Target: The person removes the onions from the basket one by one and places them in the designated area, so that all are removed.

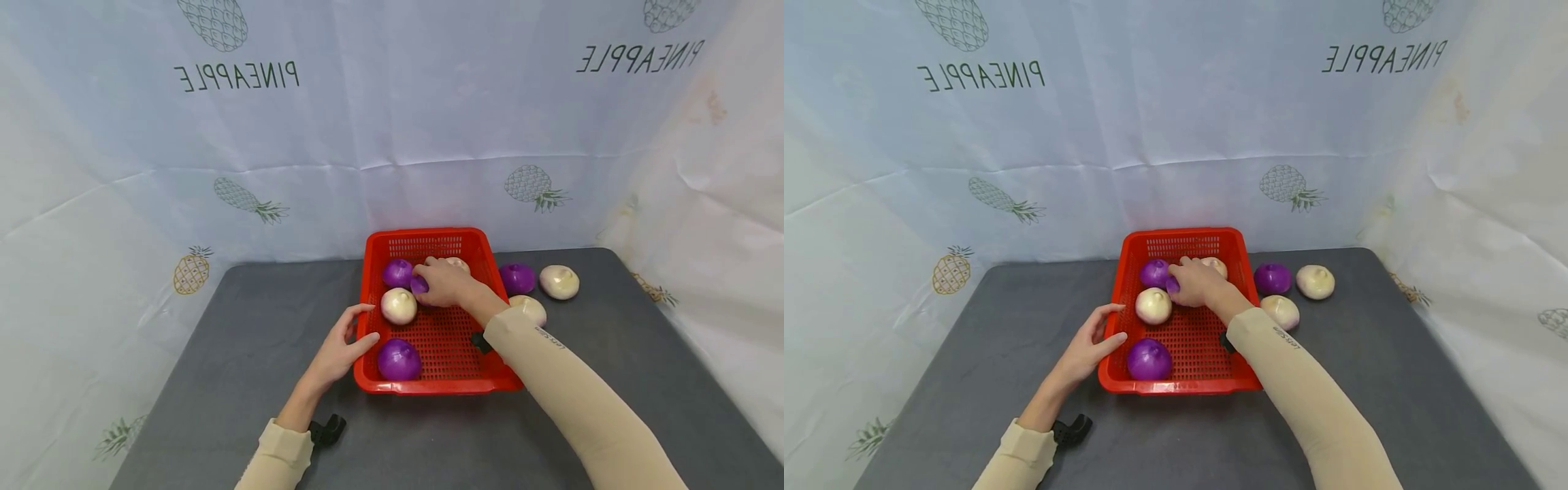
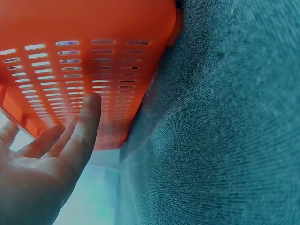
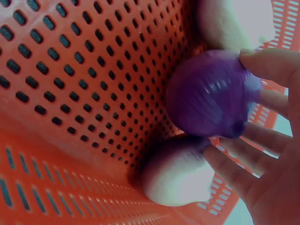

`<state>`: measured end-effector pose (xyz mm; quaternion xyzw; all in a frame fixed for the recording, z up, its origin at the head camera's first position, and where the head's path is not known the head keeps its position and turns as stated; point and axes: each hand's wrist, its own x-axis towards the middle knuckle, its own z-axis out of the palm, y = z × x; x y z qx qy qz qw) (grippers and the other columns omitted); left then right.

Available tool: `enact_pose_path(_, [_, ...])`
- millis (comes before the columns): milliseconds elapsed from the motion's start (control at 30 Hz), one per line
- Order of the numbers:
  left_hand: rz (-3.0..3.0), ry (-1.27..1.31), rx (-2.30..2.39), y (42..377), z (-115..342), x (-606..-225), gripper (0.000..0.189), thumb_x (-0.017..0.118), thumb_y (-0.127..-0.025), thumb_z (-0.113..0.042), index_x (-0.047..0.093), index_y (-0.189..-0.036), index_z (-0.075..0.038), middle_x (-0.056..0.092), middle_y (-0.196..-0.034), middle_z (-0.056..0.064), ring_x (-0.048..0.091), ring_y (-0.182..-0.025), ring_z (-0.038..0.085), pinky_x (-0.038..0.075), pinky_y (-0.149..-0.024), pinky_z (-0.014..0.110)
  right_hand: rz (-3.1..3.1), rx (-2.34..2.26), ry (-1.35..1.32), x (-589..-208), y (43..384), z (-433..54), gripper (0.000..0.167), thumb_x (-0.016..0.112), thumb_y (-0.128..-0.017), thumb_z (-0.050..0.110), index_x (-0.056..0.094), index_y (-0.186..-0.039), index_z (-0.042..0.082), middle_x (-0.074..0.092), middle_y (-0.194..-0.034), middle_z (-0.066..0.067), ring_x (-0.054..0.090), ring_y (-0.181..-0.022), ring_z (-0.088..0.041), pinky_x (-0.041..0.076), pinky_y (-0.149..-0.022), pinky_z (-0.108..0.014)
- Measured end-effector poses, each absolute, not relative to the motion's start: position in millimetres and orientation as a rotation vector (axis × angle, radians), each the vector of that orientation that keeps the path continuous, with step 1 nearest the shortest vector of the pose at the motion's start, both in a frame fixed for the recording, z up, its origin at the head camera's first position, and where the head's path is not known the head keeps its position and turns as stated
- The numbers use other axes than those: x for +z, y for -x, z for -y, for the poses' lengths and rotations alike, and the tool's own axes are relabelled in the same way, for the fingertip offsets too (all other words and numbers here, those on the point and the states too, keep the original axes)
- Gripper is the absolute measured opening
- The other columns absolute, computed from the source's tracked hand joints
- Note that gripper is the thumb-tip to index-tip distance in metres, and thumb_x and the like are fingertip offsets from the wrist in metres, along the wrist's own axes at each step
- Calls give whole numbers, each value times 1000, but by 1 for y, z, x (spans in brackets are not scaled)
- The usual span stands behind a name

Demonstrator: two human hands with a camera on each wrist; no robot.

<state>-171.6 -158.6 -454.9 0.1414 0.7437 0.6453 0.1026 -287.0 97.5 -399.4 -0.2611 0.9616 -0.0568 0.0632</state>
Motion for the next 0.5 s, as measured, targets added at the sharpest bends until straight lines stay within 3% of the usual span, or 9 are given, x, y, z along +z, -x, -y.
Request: enact_pose_path(500, [-2190,-414,1906,172,160,-454,58,67,-98,-19,39,-148,-7,51,-139,26,62,-115,41,61,-83,43,-2827,-202,840,-405,284,-97,50,74,-91,33,62,-137,15,54,-130,-17,54,-117,-38,51,-94,-49])
